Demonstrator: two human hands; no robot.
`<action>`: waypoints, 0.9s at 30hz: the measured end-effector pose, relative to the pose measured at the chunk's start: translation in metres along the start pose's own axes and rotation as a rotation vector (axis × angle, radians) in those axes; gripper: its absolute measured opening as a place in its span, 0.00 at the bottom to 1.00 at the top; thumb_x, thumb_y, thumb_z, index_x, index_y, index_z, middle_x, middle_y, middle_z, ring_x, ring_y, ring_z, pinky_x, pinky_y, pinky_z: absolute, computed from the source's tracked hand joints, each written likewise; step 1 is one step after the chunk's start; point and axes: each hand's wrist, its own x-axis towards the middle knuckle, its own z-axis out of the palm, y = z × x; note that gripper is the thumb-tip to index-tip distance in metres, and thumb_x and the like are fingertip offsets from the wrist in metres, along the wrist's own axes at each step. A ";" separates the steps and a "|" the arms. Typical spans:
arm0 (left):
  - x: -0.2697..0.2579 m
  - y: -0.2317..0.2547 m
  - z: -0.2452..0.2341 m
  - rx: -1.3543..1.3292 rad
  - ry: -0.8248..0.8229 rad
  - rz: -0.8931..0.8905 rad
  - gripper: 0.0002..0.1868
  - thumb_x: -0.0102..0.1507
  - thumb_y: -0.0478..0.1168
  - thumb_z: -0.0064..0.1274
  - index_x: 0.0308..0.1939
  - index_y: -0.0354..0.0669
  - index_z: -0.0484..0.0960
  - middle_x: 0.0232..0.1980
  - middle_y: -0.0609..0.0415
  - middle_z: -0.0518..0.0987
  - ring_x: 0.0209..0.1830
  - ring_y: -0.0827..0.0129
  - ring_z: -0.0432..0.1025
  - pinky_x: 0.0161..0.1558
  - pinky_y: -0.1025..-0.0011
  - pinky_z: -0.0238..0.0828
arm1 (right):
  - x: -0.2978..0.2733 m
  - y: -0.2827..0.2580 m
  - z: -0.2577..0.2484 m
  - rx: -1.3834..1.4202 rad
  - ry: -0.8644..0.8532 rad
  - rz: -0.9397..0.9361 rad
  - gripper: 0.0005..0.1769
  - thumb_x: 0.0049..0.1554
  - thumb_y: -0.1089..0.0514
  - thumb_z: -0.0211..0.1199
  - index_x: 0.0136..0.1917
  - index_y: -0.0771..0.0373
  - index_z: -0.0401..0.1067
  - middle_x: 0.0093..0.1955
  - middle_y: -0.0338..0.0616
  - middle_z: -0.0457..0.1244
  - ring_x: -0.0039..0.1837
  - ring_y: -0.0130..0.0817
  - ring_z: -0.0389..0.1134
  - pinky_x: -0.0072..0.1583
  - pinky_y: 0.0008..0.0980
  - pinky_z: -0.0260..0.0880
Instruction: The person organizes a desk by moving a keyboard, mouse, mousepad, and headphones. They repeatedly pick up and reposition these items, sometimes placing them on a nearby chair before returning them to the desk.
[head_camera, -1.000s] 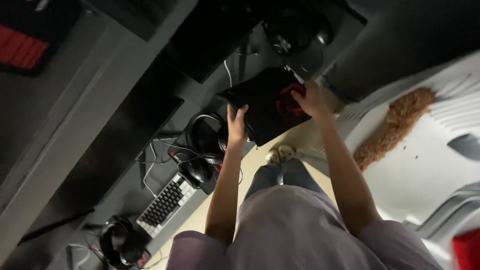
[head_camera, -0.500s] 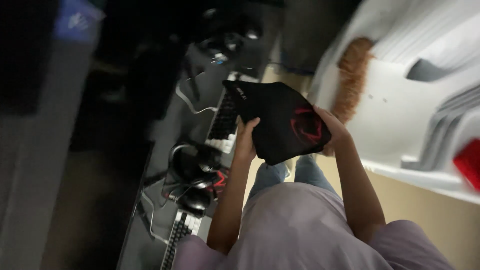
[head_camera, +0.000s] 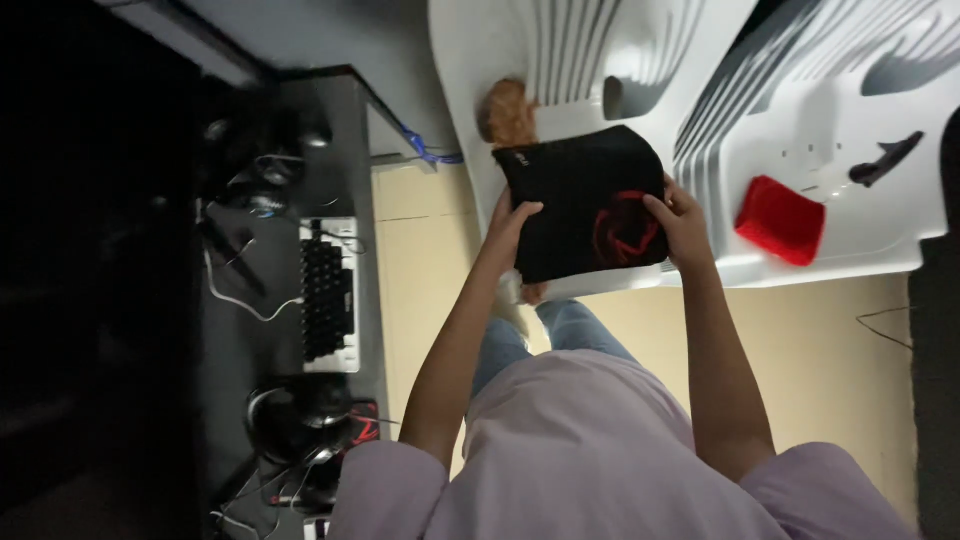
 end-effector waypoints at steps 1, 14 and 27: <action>0.010 -0.010 0.004 0.001 -0.002 -0.005 0.40 0.62 0.38 0.55 0.76 0.47 0.57 0.64 0.53 0.73 0.62 0.60 0.71 0.60 0.61 0.71 | 0.002 0.024 -0.022 0.001 0.004 0.003 0.08 0.64 0.62 0.64 0.46 0.66 0.66 0.69 0.36 0.66 0.59 0.21 0.67 0.59 0.24 0.69; 0.049 -0.175 -0.004 1.186 0.100 0.042 0.37 0.62 0.44 0.57 0.68 0.24 0.63 0.68 0.27 0.64 0.68 0.36 0.60 0.68 0.51 0.60 | -0.007 0.159 -0.105 -0.895 0.246 -0.035 0.23 0.53 0.60 0.71 0.60 0.66 0.70 0.55 0.56 0.64 0.54 0.49 0.67 0.54 0.42 0.70; 0.045 -0.198 0.017 1.458 0.097 0.065 0.38 0.61 0.48 0.61 0.69 0.32 0.66 0.76 0.24 0.52 0.74 0.27 0.49 0.73 0.41 0.45 | 0.020 0.137 -0.079 -1.069 0.077 -0.042 0.16 0.57 0.57 0.66 0.53 0.65 0.64 0.52 0.58 0.62 0.52 0.62 0.65 0.52 0.57 0.65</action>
